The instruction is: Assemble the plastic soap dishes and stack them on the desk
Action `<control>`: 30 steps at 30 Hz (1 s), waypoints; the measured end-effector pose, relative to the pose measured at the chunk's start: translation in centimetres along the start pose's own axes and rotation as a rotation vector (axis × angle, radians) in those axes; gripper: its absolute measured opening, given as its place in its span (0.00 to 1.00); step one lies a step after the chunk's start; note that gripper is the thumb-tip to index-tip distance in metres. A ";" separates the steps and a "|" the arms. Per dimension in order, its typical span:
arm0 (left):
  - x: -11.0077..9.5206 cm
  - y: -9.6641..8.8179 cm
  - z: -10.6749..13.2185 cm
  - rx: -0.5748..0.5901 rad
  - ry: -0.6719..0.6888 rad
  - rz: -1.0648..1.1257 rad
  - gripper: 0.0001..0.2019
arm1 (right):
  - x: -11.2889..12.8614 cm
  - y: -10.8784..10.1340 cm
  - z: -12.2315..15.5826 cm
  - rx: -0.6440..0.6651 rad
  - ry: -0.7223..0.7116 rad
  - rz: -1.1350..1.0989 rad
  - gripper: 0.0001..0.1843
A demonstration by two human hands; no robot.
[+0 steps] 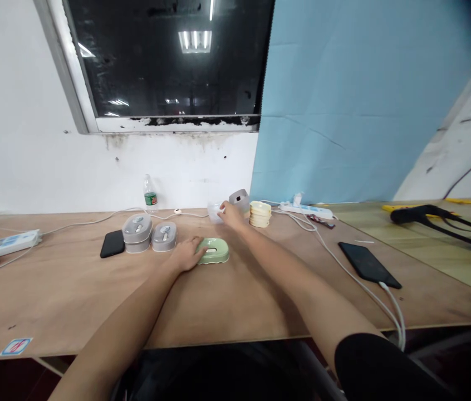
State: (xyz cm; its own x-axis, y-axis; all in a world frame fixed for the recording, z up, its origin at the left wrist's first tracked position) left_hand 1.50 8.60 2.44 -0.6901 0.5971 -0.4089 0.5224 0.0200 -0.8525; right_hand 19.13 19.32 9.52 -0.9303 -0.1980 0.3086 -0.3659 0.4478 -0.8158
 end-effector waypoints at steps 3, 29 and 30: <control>0.7 -1.0 0.0 -0.133 -0.051 0.025 0.32 | -0.2 -1.9 2.0 -0.116 0.003 -0.174 0.12; 2.7 -2.3 0.1 -0.129 -0.292 0.034 0.23 | -0.3 2.4 11.6 0.290 -0.112 -0.190 0.30; 2.6 -2.5 0.0 -0.157 -0.259 0.038 0.23 | -0.3 2.4 11.6 0.299 -0.111 -0.182 0.30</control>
State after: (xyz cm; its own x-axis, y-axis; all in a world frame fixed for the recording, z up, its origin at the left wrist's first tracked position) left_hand -1.56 10.08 3.47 -0.7626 0.3758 -0.5265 0.6076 0.1369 -0.7823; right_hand 18.78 10.36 1.85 -0.8365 -0.3521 0.4199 -0.4867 0.1251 -0.8646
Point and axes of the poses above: each hand's wrist, its own z-axis away from the middle knuckle, its own y-axis out of the palm, x = y × z, the point moved 9 cm from there along -z, towards the middle knuckle, and after that the axes turned 8 degrees about z, right-handed, at the moved point
